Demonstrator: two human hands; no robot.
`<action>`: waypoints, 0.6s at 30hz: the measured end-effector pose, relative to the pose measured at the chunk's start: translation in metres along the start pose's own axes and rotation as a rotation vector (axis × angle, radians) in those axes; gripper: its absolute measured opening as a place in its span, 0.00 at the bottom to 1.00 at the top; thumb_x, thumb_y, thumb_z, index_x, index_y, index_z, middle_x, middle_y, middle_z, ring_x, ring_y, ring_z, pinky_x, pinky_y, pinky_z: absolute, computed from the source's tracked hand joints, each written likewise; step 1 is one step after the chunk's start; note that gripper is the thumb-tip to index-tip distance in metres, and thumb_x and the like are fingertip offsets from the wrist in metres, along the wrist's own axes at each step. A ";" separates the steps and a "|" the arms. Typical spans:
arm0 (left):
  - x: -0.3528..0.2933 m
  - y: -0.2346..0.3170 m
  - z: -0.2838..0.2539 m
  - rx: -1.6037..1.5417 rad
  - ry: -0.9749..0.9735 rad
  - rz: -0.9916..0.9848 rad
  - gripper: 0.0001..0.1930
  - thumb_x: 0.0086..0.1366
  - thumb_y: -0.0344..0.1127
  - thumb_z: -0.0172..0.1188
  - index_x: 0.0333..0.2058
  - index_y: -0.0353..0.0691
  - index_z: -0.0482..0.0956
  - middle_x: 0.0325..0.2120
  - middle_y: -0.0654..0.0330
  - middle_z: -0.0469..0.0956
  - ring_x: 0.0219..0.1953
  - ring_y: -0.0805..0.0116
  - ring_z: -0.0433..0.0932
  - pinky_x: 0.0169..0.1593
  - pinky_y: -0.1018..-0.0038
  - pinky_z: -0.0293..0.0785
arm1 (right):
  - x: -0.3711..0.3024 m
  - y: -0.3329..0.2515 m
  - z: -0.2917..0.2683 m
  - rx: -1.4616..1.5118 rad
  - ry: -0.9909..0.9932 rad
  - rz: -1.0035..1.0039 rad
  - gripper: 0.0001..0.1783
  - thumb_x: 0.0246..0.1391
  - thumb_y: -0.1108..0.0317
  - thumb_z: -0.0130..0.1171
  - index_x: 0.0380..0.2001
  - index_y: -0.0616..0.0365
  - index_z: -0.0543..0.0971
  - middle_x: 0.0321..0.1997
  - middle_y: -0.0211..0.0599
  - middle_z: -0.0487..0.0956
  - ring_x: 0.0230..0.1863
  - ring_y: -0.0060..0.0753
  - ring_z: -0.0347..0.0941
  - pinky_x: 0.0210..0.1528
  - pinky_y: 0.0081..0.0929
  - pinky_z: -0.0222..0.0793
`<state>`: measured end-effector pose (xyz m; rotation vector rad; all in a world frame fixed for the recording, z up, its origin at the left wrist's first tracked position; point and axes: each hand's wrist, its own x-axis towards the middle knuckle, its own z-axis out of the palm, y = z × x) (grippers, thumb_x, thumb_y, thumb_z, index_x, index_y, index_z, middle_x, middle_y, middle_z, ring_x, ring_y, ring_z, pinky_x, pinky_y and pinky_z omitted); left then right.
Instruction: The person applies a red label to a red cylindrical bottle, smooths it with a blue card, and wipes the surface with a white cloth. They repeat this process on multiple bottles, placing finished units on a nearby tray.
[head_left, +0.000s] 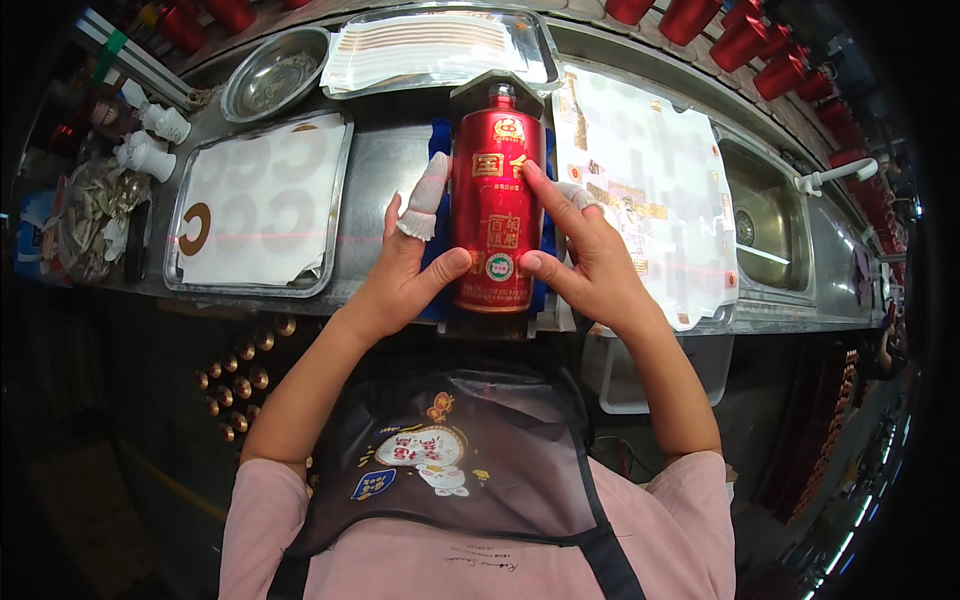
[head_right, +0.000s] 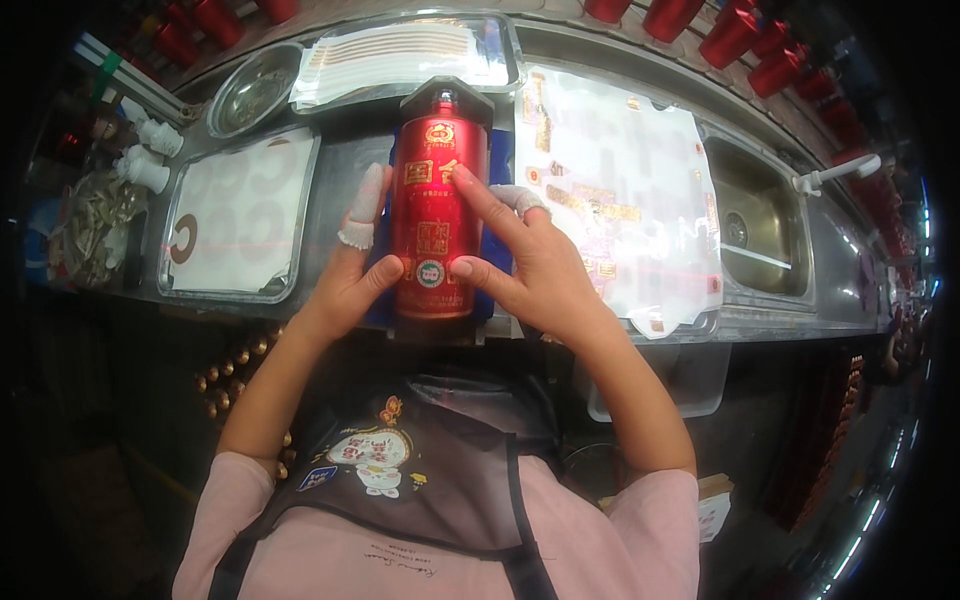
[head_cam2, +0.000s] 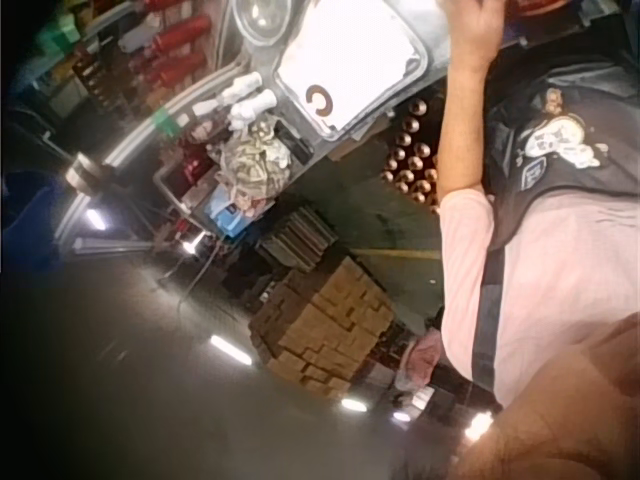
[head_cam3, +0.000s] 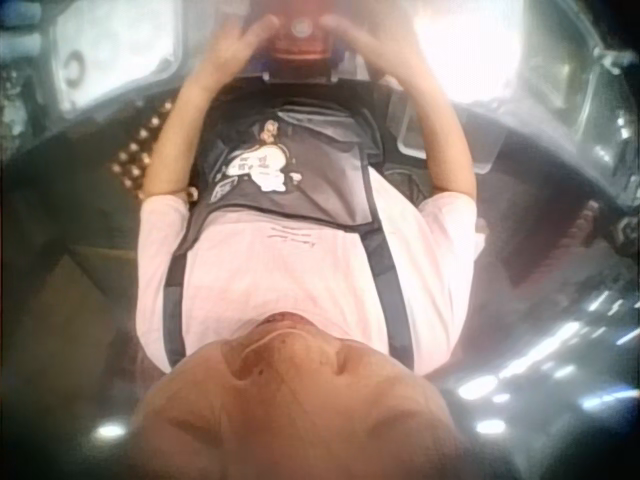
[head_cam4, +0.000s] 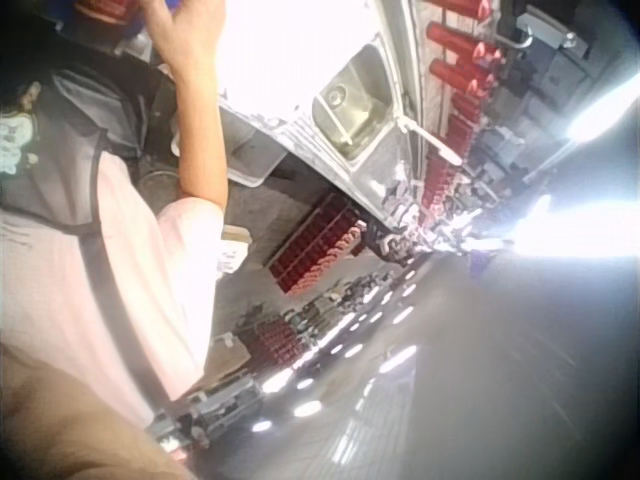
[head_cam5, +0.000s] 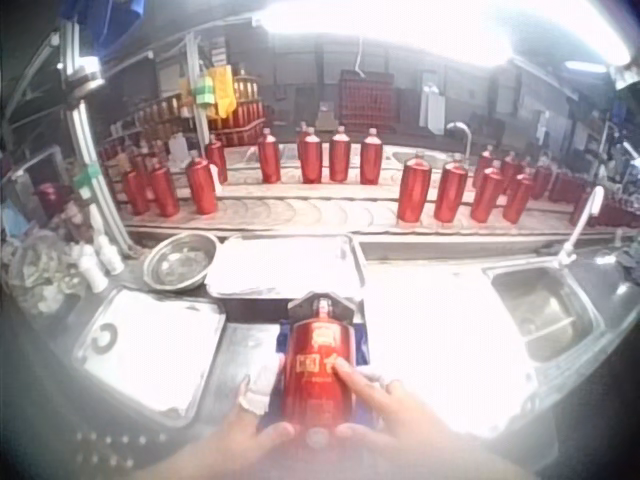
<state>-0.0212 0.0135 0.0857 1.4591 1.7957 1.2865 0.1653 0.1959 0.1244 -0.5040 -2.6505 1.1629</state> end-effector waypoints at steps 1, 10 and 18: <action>0.000 0.000 -0.001 0.015 -0.009 -0.005 0.47 0.72 0.60 0.53 0.76 0.41 0.40 0.76 0.49 0.48 0.78 0.54 0.46 0.75 0.49 0.22 | 0.000 -0.001 -0.001 0.029 0.011 0.006 0.46 0.56 0.45 0.67 0.75 0.37 0.62 0.60 0.41 0.76 0.43 0.39 0.64 0.47 0.32 0.65; -0.005 0.004 0.007 -0.034 0.020 -0.051 0.47 0.72 0.59 0.53 0.76 0.40 0.40 0.75 0.47 0.50 0.77 0.53 0.49 0.75 0.50 0.23 | 0.003 -0.004 -0.003 -0.040 0.031 -0.113 0.46 0.55 0.46 0.68 0.74 0.42 0.64 0.63 0.51 0.73 0.56 0.48 0.71 0.60 0.37 0.67; 0.002 0.014 -0.003 0.103 0.105 0.095 0.46 0.70 0.57 0.57 0.75 0.41 0.46 0.75 0.48 0.50 0.77 0.50 0.46 0.74 0.44 0.23 | 0.007 -0.004 -0.005 0.021 0.020 -0.056 0.42 0.57 0.43 0.64 0.73 0.32 0.64 0.66 0.55 0.70 0.60 0.61 0.73 0.61 0.45 0.70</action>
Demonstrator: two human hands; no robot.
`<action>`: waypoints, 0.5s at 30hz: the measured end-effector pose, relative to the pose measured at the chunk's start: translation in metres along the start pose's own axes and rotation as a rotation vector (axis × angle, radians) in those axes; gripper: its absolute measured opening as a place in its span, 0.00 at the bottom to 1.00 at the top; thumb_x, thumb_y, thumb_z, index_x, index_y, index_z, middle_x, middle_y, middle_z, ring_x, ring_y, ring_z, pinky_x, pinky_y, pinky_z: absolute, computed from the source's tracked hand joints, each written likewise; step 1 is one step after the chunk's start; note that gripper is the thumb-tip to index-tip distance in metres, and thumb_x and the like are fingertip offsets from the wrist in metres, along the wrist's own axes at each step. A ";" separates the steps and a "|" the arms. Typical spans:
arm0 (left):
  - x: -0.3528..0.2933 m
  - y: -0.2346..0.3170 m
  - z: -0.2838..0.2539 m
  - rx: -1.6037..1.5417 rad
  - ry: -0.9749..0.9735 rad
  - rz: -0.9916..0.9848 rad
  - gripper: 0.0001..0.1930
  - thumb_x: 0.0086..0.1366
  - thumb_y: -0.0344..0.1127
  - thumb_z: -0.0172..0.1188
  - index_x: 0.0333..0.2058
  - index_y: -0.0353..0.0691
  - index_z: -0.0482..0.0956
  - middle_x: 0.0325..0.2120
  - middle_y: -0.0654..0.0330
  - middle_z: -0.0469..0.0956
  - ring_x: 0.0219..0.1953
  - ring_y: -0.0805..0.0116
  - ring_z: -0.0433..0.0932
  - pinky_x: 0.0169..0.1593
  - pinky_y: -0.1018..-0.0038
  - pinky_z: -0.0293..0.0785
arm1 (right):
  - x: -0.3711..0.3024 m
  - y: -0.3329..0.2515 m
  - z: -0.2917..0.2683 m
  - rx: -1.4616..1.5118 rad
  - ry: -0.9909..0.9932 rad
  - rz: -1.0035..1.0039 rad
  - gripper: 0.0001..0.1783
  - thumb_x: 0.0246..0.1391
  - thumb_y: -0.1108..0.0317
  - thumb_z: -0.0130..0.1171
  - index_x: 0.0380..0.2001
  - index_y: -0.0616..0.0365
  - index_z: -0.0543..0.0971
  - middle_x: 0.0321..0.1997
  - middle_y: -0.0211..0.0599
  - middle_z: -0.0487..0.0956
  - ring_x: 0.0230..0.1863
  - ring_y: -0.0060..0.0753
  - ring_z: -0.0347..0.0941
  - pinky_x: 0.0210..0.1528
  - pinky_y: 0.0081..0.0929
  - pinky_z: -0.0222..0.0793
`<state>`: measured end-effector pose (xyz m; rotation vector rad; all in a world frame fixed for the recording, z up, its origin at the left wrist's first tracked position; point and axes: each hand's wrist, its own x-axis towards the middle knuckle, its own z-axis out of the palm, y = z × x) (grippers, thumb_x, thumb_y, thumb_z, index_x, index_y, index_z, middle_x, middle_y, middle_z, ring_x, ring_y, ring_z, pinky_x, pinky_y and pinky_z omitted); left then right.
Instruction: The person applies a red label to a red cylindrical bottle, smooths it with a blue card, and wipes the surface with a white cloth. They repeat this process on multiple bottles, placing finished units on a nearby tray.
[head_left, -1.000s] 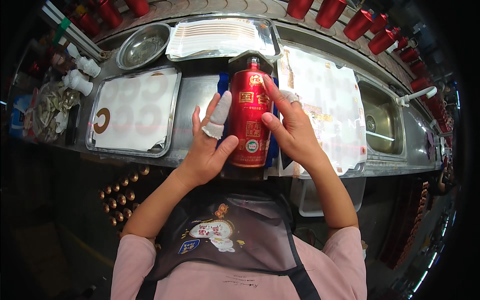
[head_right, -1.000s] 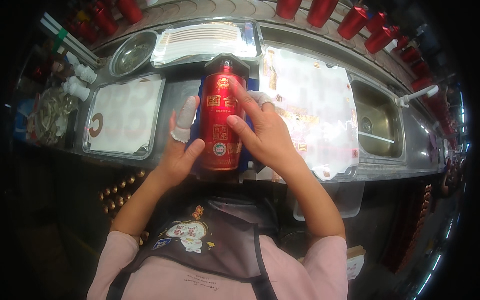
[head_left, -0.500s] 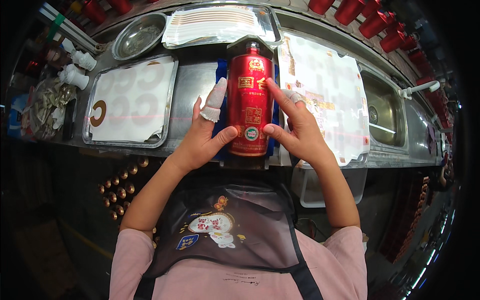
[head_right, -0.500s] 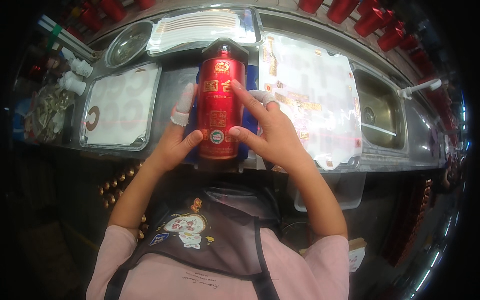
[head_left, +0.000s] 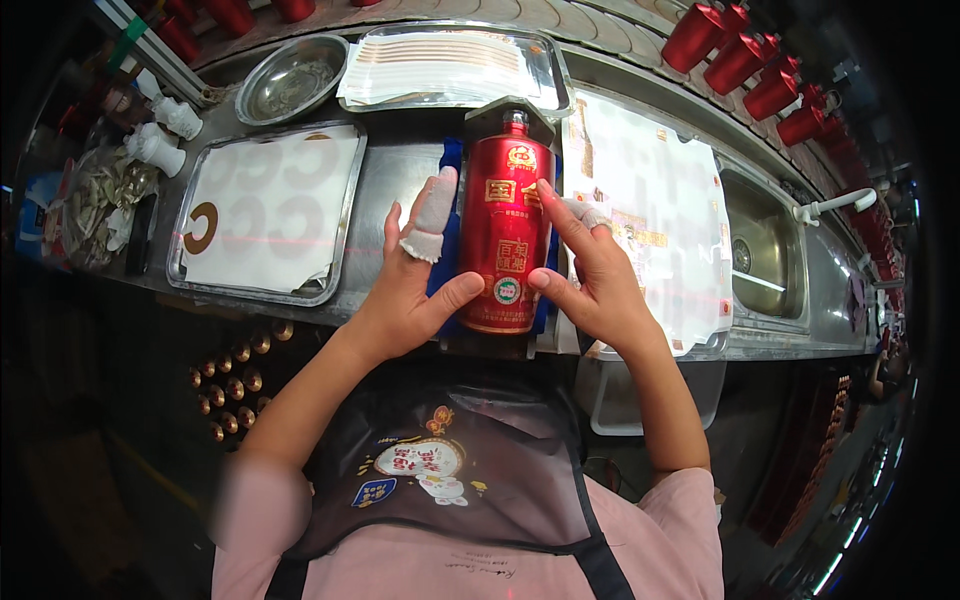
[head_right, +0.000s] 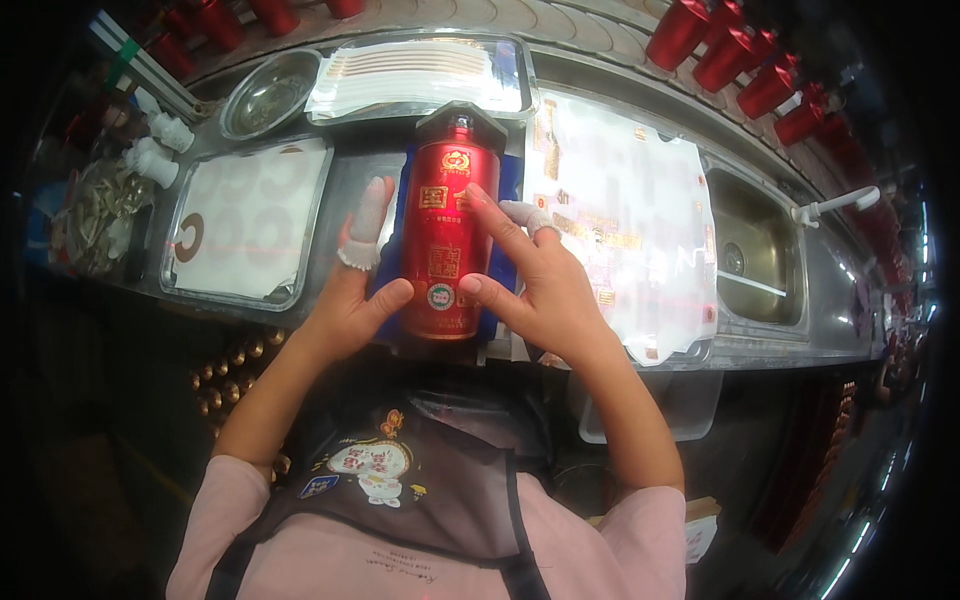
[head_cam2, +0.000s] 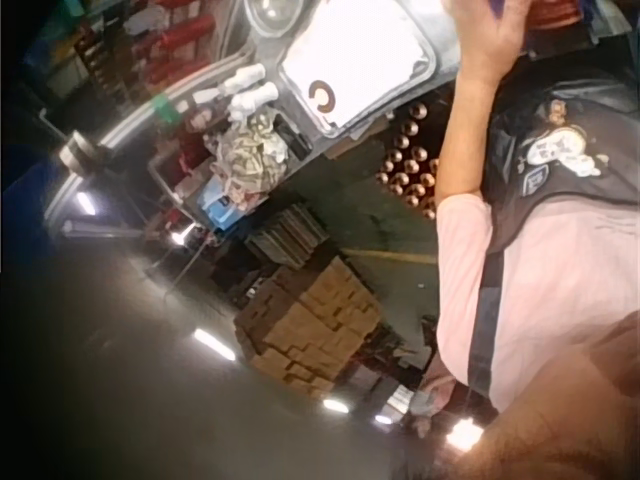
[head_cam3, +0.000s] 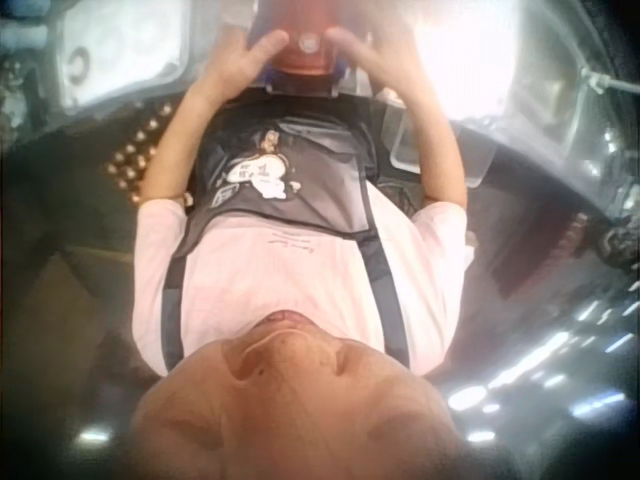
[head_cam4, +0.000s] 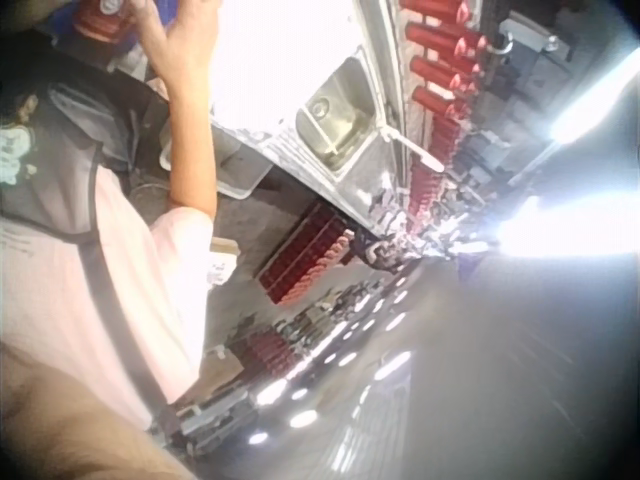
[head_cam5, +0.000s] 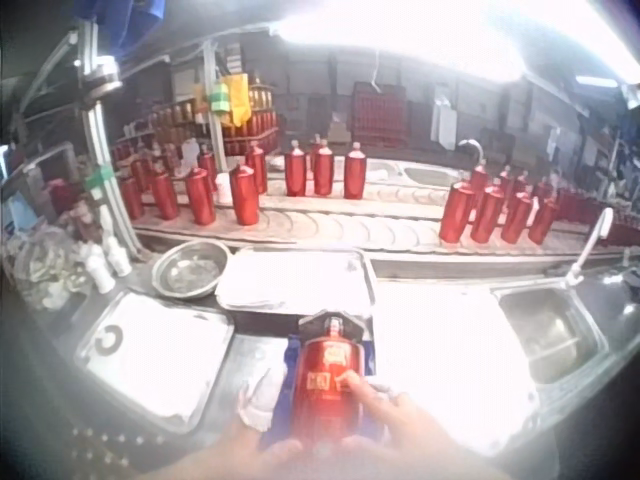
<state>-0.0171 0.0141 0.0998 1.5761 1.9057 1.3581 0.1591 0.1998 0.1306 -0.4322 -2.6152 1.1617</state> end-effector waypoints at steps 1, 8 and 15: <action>0.000 0.003 0.000 0.059 -0.013 0.031 0.45 0.70 0.57 0.57 0.75 0.42 0.48 0.75 0.49 0.50 0.78 0.50 0.45 0.73 0.43 0.23 | 0.002 0.000 -0.001 -0.016 0.016 -0.005 0.42 0.57 0.42 0.64 0.73 0.31 0.64 0.66 0.56 0.70 0.60 0.62 0.73 0.61 0.45 0.71; 0.005 0.013 0.007 0.261 -0.073 0.068 0.42 0.68 0.57 0.58 0.74 0.47 0.54 0.75 0.53 0.51 0.78 0.49 0.43 0.72 0.37 0.24 | 0.016 -0.005 0.001 -0.096 -0.016 0.017 0.46 0.53 0.43 0.67 0.74 0.35 0.63 0.64 0.61 0.70 0.60 0.62 0.72 0.63 0.45 0.69; 0.001 0.014 0.008 0.274 -0.080 0.079 0.43 0.67 0.55 0.59 0.75 0.49 0.51 0.75 0.54 0.51 0.77 0.47 0.43 0.72 0.37 0.24 | 0.015 -0.013 -0.006 -0.080 -0.074 0.054 0.45 0.52 0.46 0.69 0.73 0.36 0.65 0.65 0.60 0.69 0.61 0.62 0.72 0.64 0.45 0.68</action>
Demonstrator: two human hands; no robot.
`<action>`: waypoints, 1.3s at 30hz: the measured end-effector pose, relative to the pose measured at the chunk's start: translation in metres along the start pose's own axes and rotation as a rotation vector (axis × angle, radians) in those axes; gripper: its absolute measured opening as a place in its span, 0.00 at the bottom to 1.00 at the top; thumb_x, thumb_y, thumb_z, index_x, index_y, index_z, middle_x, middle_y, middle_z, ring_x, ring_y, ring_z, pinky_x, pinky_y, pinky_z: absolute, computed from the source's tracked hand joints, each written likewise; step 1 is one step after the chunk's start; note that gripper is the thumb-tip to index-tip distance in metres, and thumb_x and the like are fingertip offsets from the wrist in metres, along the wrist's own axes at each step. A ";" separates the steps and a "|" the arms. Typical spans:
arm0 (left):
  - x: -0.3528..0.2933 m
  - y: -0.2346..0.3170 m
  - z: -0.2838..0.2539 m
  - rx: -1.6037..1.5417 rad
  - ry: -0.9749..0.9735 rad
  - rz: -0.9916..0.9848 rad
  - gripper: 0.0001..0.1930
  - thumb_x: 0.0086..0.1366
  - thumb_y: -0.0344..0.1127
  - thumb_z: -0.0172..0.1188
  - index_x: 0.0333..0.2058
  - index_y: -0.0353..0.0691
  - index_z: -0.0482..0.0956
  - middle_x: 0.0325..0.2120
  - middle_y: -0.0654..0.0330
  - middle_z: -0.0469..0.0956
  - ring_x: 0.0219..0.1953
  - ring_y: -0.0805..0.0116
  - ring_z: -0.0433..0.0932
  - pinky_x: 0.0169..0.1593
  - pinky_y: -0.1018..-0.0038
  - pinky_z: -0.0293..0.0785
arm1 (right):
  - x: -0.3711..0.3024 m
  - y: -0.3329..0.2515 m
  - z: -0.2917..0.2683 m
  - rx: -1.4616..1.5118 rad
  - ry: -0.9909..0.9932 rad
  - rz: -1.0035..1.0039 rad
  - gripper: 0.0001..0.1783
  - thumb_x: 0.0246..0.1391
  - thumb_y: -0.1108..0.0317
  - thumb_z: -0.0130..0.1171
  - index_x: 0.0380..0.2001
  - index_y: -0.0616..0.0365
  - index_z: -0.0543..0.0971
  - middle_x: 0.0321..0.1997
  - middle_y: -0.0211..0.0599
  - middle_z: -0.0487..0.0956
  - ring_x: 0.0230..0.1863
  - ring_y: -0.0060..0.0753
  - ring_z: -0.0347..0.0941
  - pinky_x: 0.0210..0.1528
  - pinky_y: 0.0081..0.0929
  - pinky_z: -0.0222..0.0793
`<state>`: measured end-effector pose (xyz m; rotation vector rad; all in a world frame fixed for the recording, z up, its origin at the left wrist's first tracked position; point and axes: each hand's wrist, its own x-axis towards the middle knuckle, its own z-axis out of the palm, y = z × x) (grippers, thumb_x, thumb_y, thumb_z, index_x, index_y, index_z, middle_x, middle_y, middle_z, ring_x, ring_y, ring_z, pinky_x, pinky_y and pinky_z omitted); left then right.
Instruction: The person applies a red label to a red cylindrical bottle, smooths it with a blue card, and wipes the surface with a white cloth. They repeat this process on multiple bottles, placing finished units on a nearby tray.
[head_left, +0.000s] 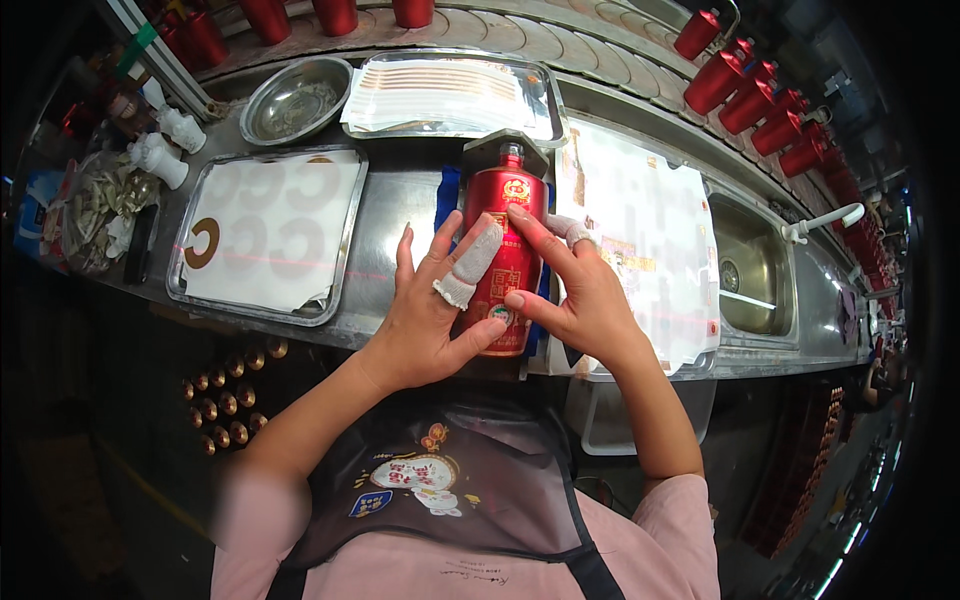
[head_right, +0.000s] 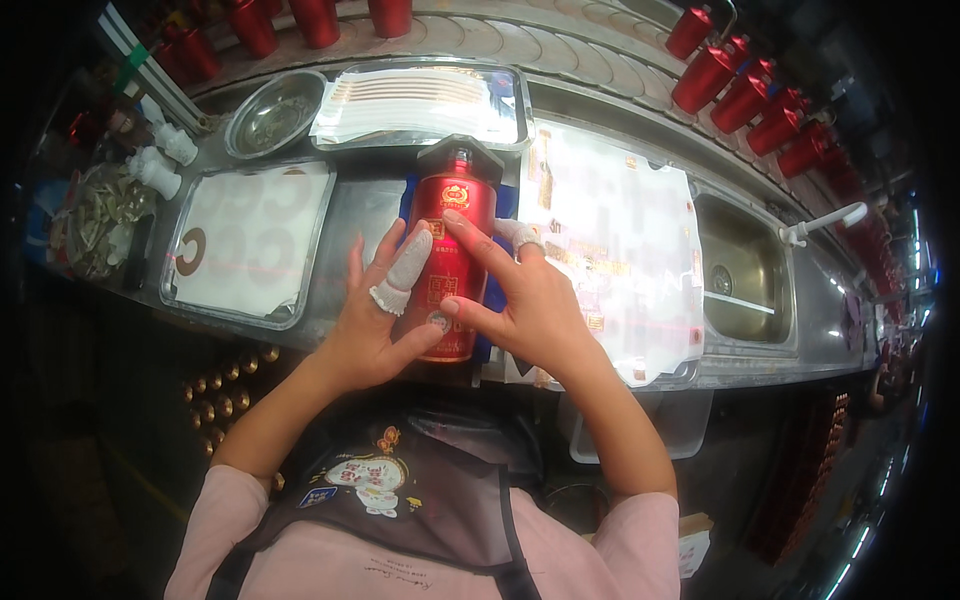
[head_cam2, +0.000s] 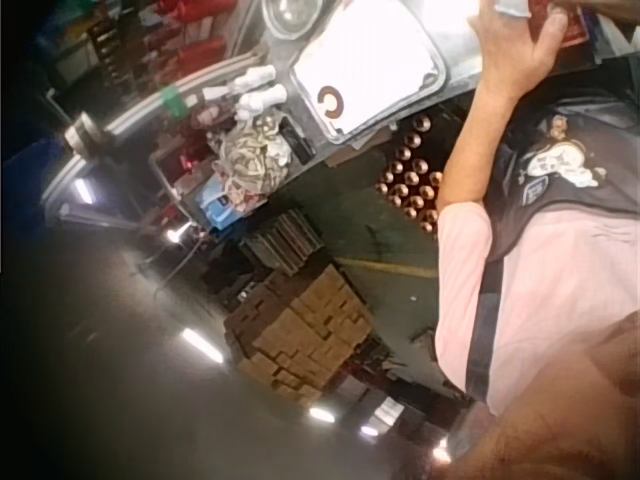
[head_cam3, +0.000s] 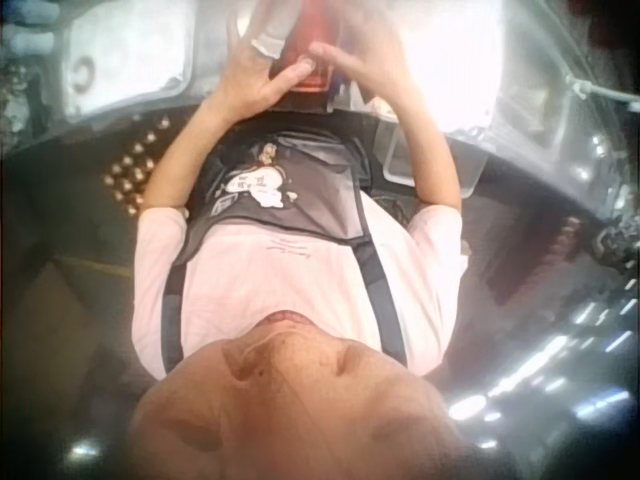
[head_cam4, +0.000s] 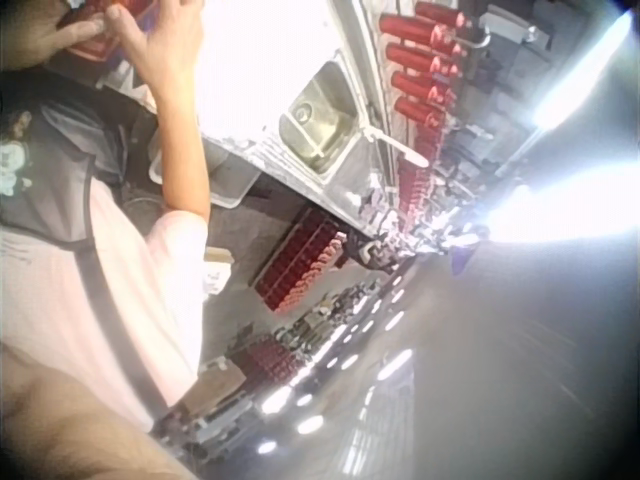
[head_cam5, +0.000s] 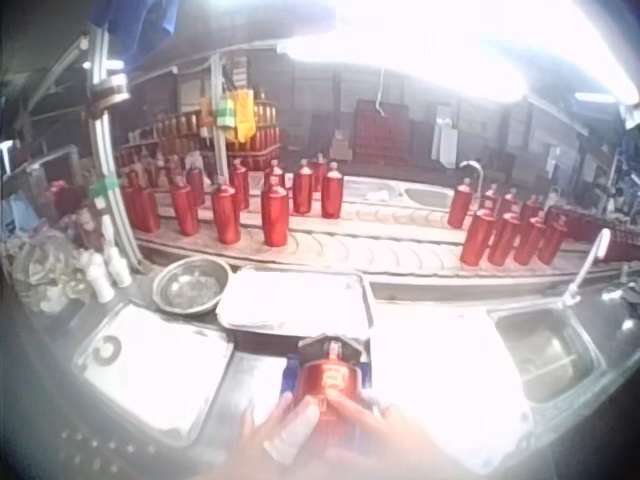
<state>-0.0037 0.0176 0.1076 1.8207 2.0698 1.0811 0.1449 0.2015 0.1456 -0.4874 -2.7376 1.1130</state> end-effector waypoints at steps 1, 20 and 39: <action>0.000 0.000 0.000 -0.008 0.008 -0.003 0.43 0.67 0.55 0.59 0.75 0.49 0.52 0.75 0.54 0.52 0.78 0.47 0.43 0.72 0.37 0.24 | 0.000 -0.001 -0.001 -0.009 0.025 -0.021 0.45 0.52 0.46 0.69 0.72 0.36 0.66 0.65 0.59 0.70 0.61 0.62 0.72 0.64 0.45 0.68; 0.005 0.001 0.000 -0.040 0.016 -0.008 0.42 0.66 0.53 0.61 0.74 0.49 0.54 0.74 0.52 0.54 0.77 0.46 0.44 0.72 0.36 0.24 | 0.012 -0.006 -0.004 -0.137 0.084 0.028 0.42 0.56 0.39 0.64 0.72 0.28 0.65 0.62 0.60 0.73 0.55 0.64 0.77 0.56 0.45 0.74; 0.005 -0.009 -0.002 -0.050 0.017 0.007 0.45 0.66 0.56 0.62 0.74 0.45 0.53 0.74 0.49 0.53 0.77 0.45 0.45 0.72 0.37 0.26 | 0.008 0.000 0.005 -0.060 0.083 0.010 0.43 0.57 0.35 0.60 0.74 0.22 0.60 0.62 0.64 0.73 0.56 0.66 0.76 0.57 0.48 0.74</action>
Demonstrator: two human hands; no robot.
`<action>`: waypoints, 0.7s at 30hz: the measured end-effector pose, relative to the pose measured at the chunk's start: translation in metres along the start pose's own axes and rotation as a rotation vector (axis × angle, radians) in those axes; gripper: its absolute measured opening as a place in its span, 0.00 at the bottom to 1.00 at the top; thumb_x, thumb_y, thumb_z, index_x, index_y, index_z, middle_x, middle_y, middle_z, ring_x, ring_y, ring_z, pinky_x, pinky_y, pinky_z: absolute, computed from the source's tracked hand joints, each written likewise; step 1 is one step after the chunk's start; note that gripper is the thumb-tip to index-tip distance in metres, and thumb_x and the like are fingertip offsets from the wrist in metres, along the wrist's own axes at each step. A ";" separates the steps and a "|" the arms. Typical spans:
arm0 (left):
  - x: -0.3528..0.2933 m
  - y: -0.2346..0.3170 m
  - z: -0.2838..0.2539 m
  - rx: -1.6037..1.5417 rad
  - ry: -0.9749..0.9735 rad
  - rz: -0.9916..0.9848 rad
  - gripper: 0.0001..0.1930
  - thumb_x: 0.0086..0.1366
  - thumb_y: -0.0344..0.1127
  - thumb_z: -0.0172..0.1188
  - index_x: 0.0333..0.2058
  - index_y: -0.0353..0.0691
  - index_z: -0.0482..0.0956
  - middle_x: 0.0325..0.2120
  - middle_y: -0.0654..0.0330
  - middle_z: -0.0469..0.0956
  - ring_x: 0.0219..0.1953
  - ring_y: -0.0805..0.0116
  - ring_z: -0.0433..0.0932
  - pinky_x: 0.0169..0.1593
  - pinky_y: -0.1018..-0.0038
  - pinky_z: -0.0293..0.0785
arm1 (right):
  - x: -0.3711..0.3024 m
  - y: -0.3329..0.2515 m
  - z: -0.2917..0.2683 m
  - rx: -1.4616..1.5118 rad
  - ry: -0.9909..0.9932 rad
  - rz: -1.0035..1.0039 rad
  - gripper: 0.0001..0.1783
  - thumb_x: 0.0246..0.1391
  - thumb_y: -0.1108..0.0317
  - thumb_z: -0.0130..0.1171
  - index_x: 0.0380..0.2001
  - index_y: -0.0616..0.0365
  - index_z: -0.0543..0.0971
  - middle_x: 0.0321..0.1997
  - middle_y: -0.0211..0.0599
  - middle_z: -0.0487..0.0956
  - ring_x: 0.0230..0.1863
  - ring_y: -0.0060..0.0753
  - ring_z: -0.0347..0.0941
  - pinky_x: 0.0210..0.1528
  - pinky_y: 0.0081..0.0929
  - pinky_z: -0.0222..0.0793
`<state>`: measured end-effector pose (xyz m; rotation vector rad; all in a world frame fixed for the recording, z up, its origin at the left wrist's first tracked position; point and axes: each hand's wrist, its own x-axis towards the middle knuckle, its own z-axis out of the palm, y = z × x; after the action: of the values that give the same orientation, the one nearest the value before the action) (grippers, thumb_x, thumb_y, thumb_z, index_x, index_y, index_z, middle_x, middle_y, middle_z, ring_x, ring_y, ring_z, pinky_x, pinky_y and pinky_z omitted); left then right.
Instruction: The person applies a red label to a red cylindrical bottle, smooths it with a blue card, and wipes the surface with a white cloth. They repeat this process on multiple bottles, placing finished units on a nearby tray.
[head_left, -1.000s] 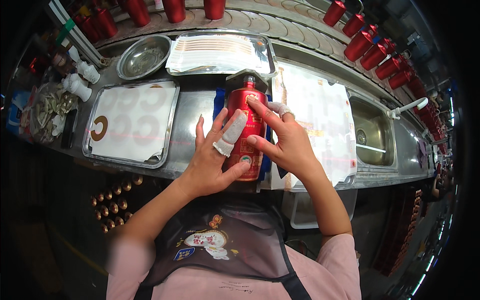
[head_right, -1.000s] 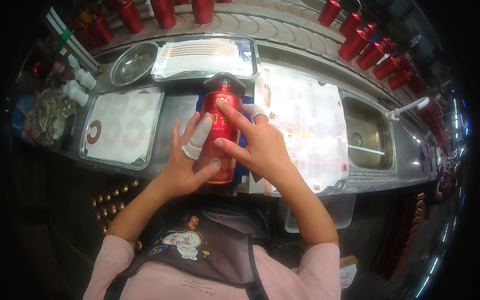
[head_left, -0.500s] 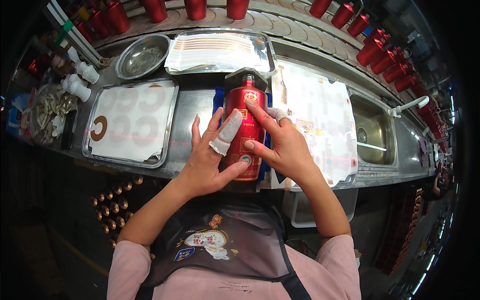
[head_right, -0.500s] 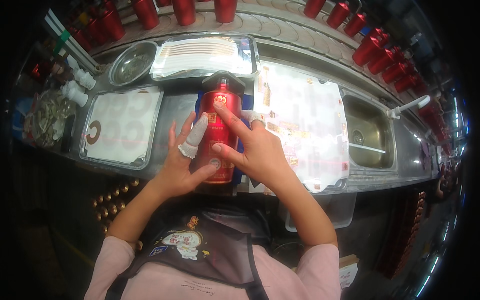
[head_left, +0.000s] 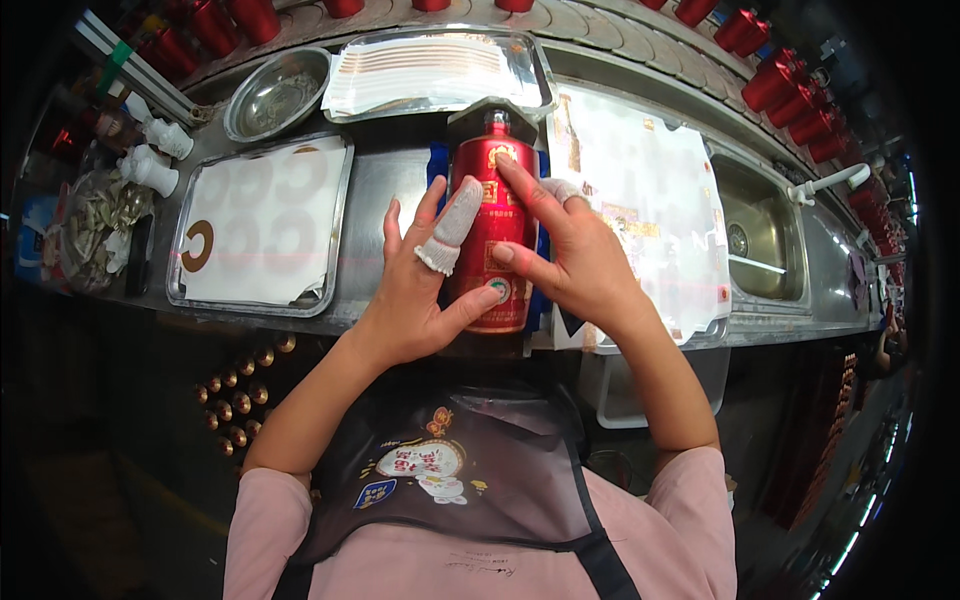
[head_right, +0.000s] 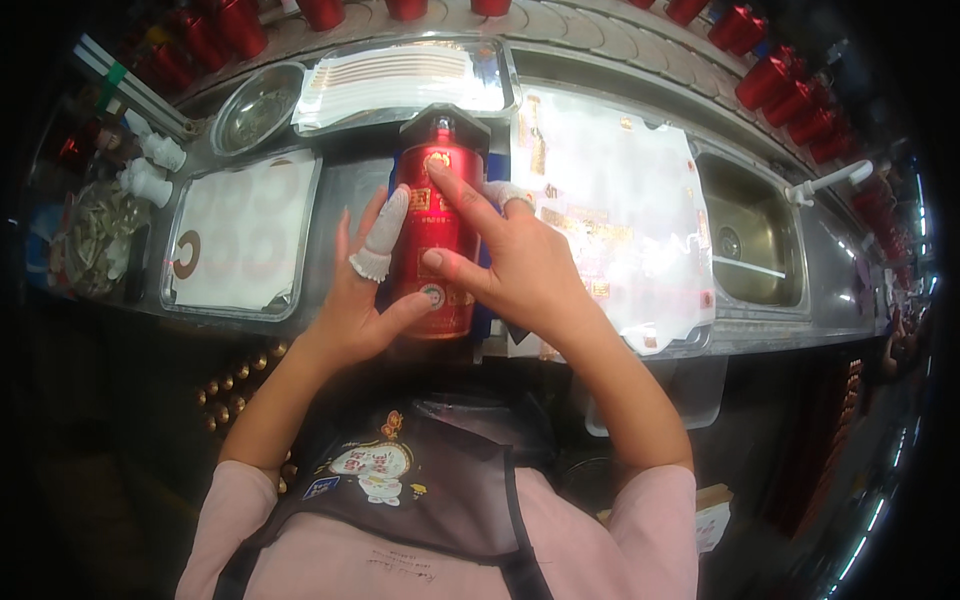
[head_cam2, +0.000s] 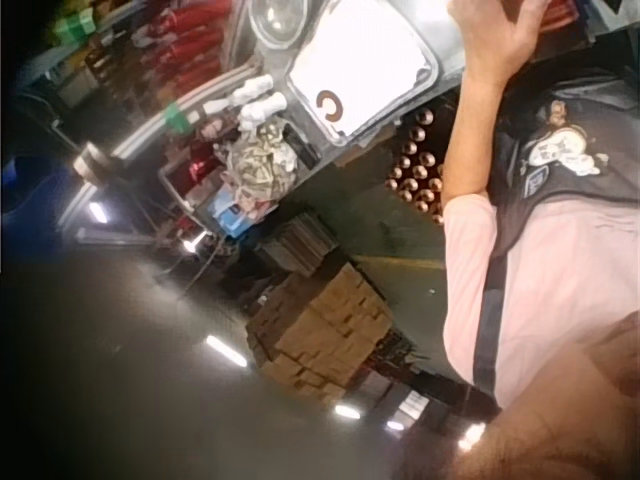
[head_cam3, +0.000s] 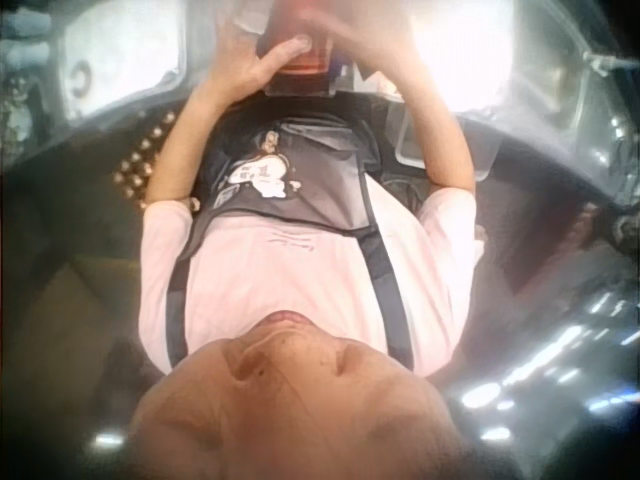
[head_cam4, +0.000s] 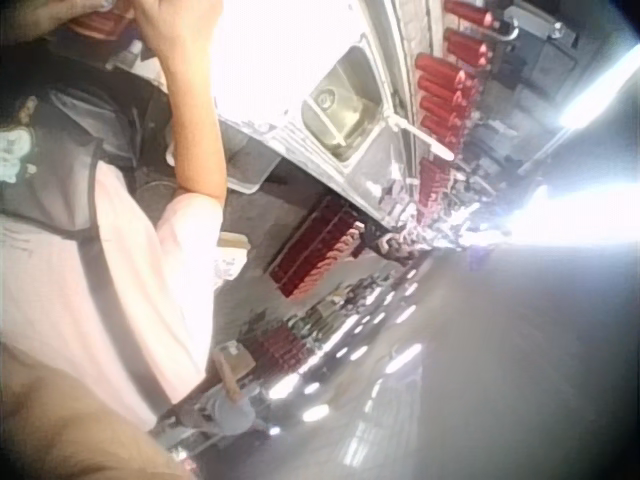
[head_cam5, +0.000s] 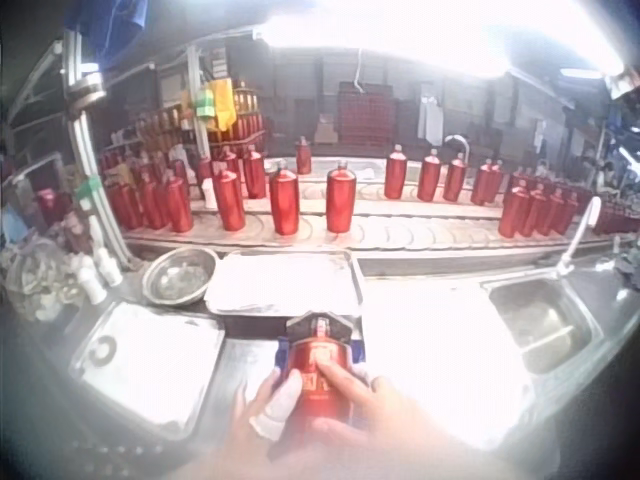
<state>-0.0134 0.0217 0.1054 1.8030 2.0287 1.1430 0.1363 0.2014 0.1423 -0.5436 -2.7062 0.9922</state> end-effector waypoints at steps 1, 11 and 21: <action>-0.001 -0.001 0.000 -0.010 0.000 0.012 0.44 0.68 0.54 0.61 0.74 0.44 0.52 0.75 0.50 0.53 0.77 0.47 0.45 0.73 0.39 0.26 | -0.001 0.001 0.000 -0.019 0.024 -0.024 0.43 0.57 0.37 0.61 0.74 0.23 0.60 0.61 0.62 0.74 0.54 0.63 0.77 0.55 0.47 0.73; -0.006 -0.010 0.001 -0.290 -0.007 -0.069 0.42 0.71 0.48 0.59 0.75 0.40 0.48 0.76 0.52 0.49 0.78 0.54 0.45 0.75 0.50 0.27 | -0.032 0.015 0.005 0.136 0.000 -0.076 0.43 0.59 0.47 0.65 0.74 0.41 0.63 0.61 0.38 0.78 0.33 0.28 0.58 0.35 0.26 0.62; -0.005 -0.011 0.004 -0.373 0.013 -0.084 0.43 0.69 0.47 0.62 0.75 0.40 0.50 0.74 0.50 0.53 0.75 0.50 0.50 0.76 0.58 0.37 | -0.033 0.019 0.012 0.165 -0.013 -0.027 0.48 0.54 0.43 0.68 0.75 0.38 0.62 0.63 0.37 0.77 0.33 0.28 0.59 0.35 0.24 0.63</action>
<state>-0.0178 0.0198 0.0939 1.5171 1.7349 1.3991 0.1673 0.1946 0.1181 -0.4695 -2.6040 1.2008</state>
